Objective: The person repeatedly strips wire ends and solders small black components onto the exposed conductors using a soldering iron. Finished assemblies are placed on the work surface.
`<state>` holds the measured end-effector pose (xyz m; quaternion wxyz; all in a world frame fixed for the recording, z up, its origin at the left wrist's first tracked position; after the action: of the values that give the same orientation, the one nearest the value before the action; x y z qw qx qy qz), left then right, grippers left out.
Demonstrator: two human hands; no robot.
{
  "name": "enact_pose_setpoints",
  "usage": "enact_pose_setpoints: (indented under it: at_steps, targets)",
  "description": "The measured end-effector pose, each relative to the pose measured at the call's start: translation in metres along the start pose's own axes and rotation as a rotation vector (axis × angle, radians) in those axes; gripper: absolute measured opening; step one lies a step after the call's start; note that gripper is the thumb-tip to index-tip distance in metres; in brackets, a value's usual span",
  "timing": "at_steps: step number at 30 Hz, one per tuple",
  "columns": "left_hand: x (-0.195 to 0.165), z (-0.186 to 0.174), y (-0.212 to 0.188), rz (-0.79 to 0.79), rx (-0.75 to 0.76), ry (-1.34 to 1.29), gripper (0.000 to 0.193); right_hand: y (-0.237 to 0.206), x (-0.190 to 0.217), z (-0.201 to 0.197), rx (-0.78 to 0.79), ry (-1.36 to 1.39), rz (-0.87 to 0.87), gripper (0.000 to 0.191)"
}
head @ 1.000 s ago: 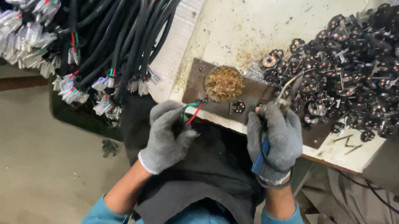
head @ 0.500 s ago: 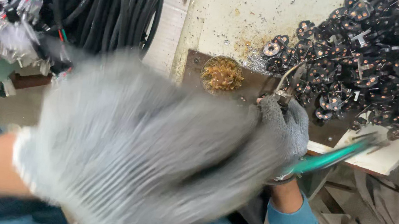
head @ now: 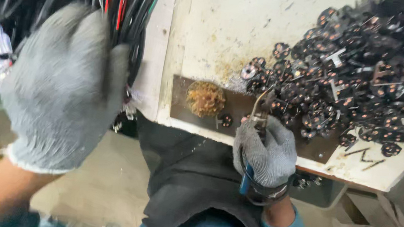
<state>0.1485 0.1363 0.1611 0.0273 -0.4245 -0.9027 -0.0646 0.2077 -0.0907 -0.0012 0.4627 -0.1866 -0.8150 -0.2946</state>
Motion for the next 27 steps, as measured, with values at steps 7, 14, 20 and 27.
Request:
enact_pose_setpoints:
  at_steps: [7,14,20,27]
  targets:
    - [0.113,0.083,-0.099,-0.312,0.037,-0.004,0.022,-0.002,0.032,-0.005,-0.024,-0.387,-0.384,0.016]
    - [0.13,0.048,-0.117,-0.209,-0.162,-0.255,0.005,-0.029,0.034,-0.01,0.093,-0.279,-0.067,0.001]
    - [0.074,0.025,-0.156,-0.38,-0.016,-1.06,0.02,-0.043,0.028,0.008,-0.249,0.506,-0.043,0.032]
    - [-0.049,0.15,-0.231,-0.338,0.665,-1.623,0.014,-0.081,0.019,-0.003,-0.092,0.31,0.055,0.045]
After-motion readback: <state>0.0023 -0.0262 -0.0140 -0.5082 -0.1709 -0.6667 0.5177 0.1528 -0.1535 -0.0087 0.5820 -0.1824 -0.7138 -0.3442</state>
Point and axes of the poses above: each hand's wrist, its own y-axis towards the middle knuckle, its own z-axis out of the palm, x = y × z, the point moved 5 cm from there along y, towards the middle knuckle, and after that the axes turned 14 degrees about -z, right-handed, at the moved point
